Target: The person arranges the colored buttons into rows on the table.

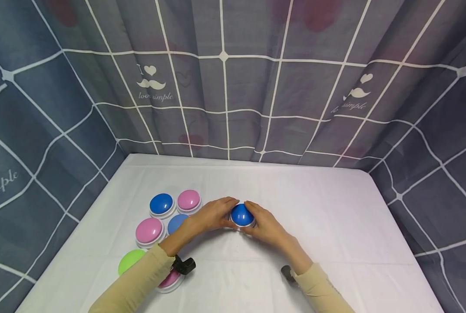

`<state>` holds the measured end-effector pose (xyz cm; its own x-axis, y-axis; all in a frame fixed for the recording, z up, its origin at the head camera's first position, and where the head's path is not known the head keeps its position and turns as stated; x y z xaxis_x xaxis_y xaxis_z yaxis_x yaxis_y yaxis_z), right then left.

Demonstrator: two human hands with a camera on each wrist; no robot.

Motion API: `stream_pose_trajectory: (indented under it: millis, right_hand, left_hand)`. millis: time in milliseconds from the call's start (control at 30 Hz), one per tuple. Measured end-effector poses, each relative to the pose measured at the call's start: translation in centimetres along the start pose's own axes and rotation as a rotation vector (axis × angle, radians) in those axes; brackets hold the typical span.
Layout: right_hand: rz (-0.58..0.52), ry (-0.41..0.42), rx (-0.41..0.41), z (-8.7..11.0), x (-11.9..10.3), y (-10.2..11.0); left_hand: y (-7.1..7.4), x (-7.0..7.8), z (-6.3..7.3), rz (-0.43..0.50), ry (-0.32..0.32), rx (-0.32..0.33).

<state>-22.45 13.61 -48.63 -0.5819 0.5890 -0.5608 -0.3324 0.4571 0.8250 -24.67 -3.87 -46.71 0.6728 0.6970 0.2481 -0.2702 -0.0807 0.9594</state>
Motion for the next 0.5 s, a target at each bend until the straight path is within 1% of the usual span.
stream_pose_trajectory:
  millis: [100,167,300,367,500]
  right_hand:
    - [0.004,-0.003,0.035,-0.5,-0.4,0.3]
    - [-0.006,-0.008,0.056,-1.0,-0.8,0.5]
    - [-0.022,-0.012,0.073,-2.6,-1.8,0.7]
    - [-0.017,-0.001,0.061,-3.8,-2.4,0.5]
    - [-0.003,0.008,0.005,-6.5,-3.9,-0.1]
  left_hand:
    - [0.8,-0.5,0.8,0.068,0.040,0.024]
    - [1.6,-1.0,1.6,0.117,0.076,0.034]
    - [2.8,-2.5,3.5,0.202,0.157,0.034]
    - [3.3,-3.6,4.6,0.214,0.203,0.046]
    - [4.0,-5.9,6.7,0.198,0.260,0.085]
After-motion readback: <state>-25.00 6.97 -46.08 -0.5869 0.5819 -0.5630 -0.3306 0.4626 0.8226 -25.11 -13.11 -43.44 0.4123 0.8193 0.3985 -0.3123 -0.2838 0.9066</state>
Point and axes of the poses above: each hand's wrist, its own z-axis away from the middle knuckle, its own y-axis out of the back of the hand, x = y × z, the point moved 4 cm from there along -z, towards the middle knuckle, and after that the axes turned 12 degrees about -x, right-handed, at the moved point
